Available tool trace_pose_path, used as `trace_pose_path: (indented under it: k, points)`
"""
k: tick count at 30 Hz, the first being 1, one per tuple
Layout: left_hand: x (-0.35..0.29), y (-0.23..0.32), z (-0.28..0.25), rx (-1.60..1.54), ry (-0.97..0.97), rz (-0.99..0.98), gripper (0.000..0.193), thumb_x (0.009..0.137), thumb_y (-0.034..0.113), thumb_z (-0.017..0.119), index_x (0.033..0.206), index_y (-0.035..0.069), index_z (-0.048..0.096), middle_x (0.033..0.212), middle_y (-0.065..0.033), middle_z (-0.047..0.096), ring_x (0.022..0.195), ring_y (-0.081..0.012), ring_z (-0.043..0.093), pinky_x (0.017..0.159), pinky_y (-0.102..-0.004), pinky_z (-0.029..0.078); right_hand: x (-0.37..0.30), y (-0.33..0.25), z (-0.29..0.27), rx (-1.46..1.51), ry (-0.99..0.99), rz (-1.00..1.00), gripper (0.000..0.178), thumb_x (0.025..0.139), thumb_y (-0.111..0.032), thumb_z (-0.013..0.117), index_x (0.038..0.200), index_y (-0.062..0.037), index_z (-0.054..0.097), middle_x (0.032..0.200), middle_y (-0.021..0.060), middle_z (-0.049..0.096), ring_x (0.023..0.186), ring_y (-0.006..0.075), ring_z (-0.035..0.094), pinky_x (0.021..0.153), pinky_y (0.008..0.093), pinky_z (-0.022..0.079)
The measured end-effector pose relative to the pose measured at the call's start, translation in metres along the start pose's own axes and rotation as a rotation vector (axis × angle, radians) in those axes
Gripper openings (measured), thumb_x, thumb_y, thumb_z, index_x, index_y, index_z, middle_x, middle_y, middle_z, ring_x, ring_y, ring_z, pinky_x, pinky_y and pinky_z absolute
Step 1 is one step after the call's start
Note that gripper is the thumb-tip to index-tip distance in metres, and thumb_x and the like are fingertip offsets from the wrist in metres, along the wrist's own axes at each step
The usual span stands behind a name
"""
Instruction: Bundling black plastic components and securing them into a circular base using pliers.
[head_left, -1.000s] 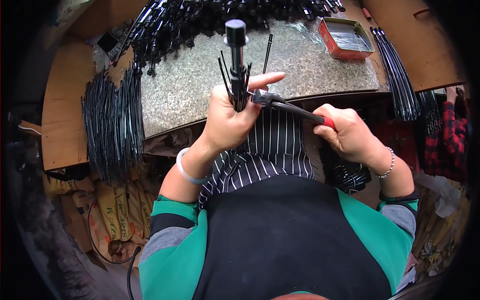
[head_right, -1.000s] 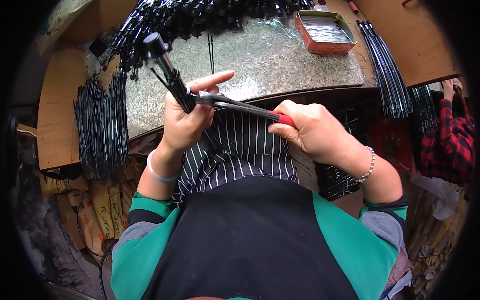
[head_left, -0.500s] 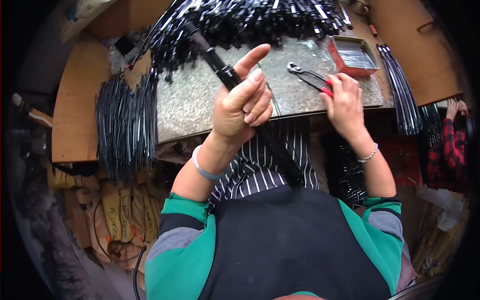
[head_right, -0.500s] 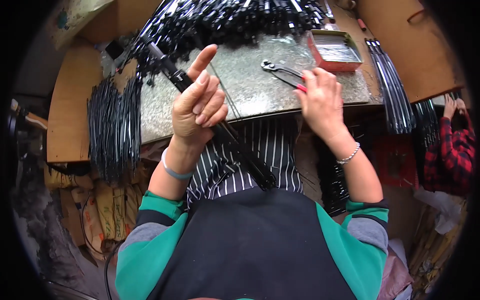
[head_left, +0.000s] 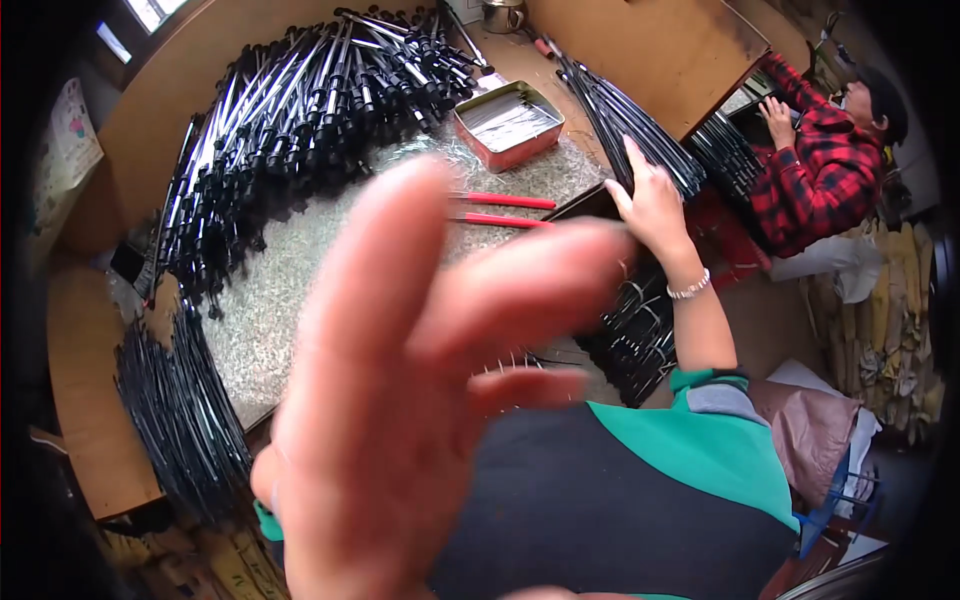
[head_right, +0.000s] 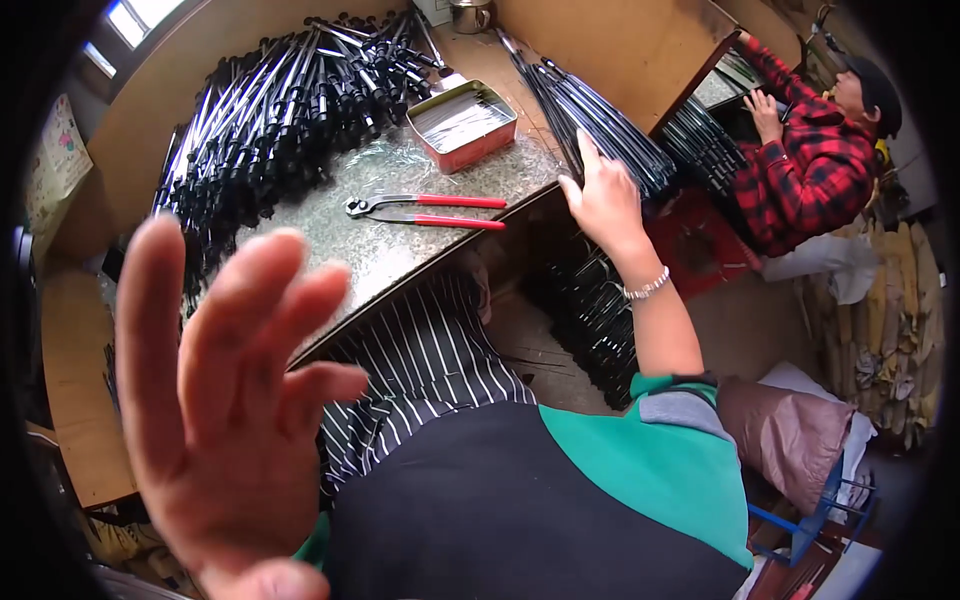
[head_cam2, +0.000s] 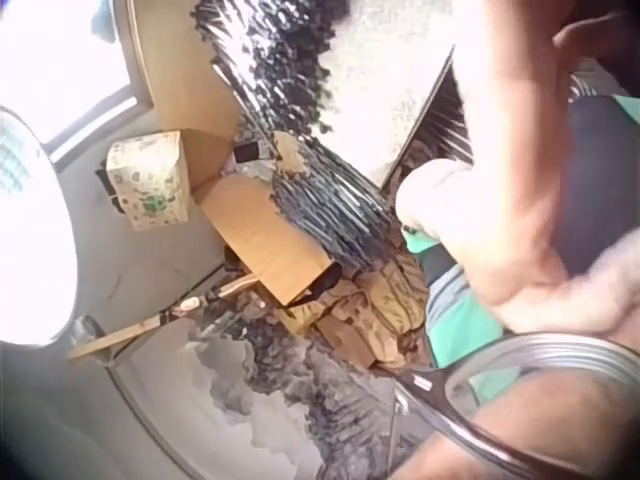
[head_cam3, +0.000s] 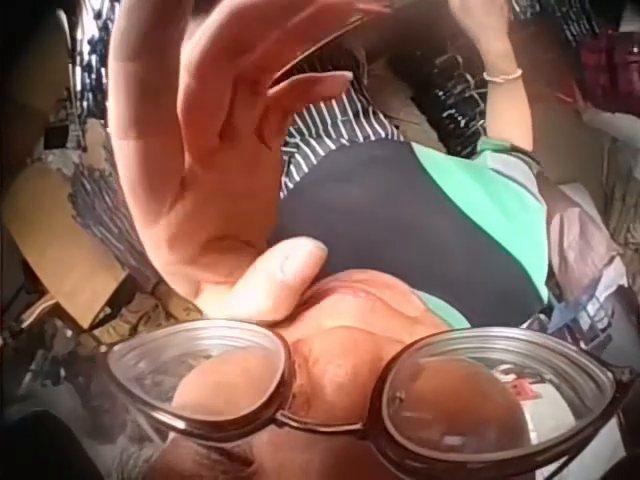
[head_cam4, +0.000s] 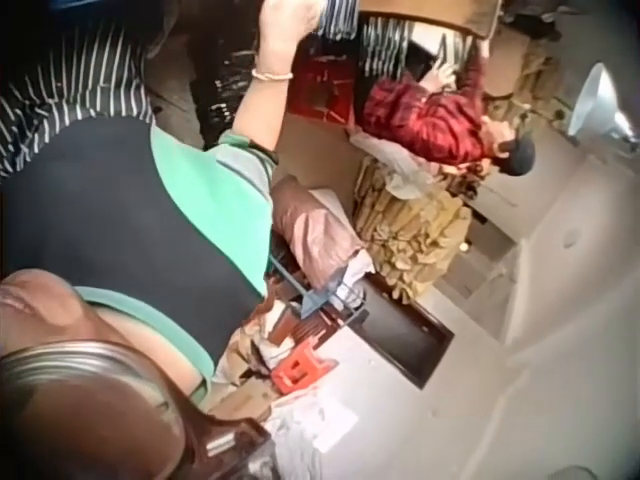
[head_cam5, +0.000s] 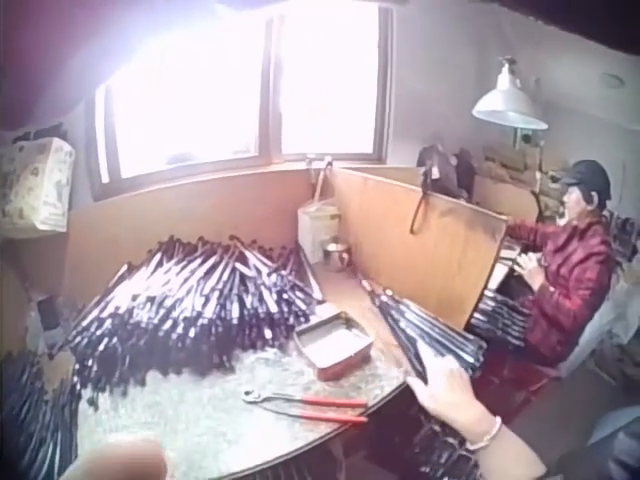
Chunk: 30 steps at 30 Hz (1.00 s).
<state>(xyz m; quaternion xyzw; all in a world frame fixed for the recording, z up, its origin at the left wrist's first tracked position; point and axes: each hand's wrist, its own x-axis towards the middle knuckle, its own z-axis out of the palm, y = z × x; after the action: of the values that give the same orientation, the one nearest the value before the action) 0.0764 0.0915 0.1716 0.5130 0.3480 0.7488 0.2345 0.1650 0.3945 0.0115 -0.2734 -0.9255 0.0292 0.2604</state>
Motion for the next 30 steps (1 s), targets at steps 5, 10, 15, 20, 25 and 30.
trace_pose_path:
  k: [5, 10, 15, 20, 25, 30]
  points:
    - [0.004, -0.008, 0.001, 0.062, -0.124, 0.030, 0.108, 0.066, 0.025, 0.072, 0.136, -0.008, -0.003, 0.128, -0.0332, 0.032, 0.119, -0.0390, 0.040, 0.092, -0.0393, 0.038, 0.007, 0.041, 0.015, -0.516, -0.060, 0.006, 0.048, 0.076, -0.028, 0.064, 0.119, -0.0115, 0.050, 0.108, 0.0081, 0.053, 0.100, 0.0247, 0.048, 0.082, 0.0423, 0.038]
    - [-0.001, 0.000, 0.008, 0.128, -0.147, 0.099, 0.092, 0.065, 0.010, 0.061, 0.132, -0.016, 0.004, 0.121, -0.0383, 0.031, 0.118, -0.0460, 0.034, 0.100, -0.0499, 0.025, 0.021, 0.052, 0.007, -0.750, -0.215, -0.084, 0.038, 0.083, -0.027, 0.055, 0.119, -0.0164, 0.052, 0.112, 0.0065, 0.053, 0.096, 0.0259, 0.053, 0.075, 0.0386, 0.045]
    - [-0.046, -0.015, -0.012, 0.404, -0.216, -0.007, 0.053, 0.072, 0.012, 0.066, 0.118, -0.001, 0.046, 0.108, -0.0179, 0.048, 0.098, -0.0296, 0.050, 0.085, -0.0337, 0.041, 0.030, 0.105, 0.058, -0.687, -0.122, -0.075, 0.048, 0.087, -0.036, 0.050, 0.133, -0.0263, 0.039, 0.122, 0.0085, 0.049, 0.107, 0.0280, 0.049, 0.080, 0.0436, 0.046]
    - [-0.119, -0.039, -0.178, 1.556, 0.206, -0.370, 0.035, 0.078, 0.015, 0.059, 0.110, 0.001, 0.051, 0.101, -0.0172, 0.050, 0.100, -0.0313, 0.047, 0.088, -0.0401, 0.039, 0.012, 0.050, 0.028, -0.414, 0.055, -0.125, 0.047, 0.091, -0.036, 0.047, 0.132, -0.0142, 0.041, 0.124, 0.0114, 0.048, 0.111, 0.0306, 0.045, 0.090, 0.0439, 0.037]
    - [-0.196, 0.012, -0.315, 2.107, 0.809, -1.073, 0.052, 0.079, 0.032, 0.062, 0.111, -0.006, 0.049, 0.108, -0.0248, 0.050, 0.103, -0.0389, 0.047, 0.089, -0.0441, 0.040, 0.003, -0.052, 0.027, 0.120, -0.005, -0.295, 0.033, 0.087, -0.019, 0.056, 0.115, -0.0007, 0.054, 0.112, 0.0154, 0.055, 0.106, 0.0294, 0.048, 0.093, 0.0377, 0.035]
    - [-0.188, 0.017, -0.343, 1.847, 0.809, -1.344, 0.050, 0.081, 0.036, 0.059, 0.105, -0.007, 0.055, 0.109, -0.0267, 0.056, 0.103, -0.0372, 0.055, 0.088, -0.0423, 0.044, -0.002, -0.112, 0.046, 0.261, -0.096, -0.381, 0.046, 0.075, -0.024, 0.068, 0.113, -0.0028, 0.055, 0.111, 0.0150, 0.054, 0.106, 0.0312, 0.047, 0.093, 0.0396, 0.035]
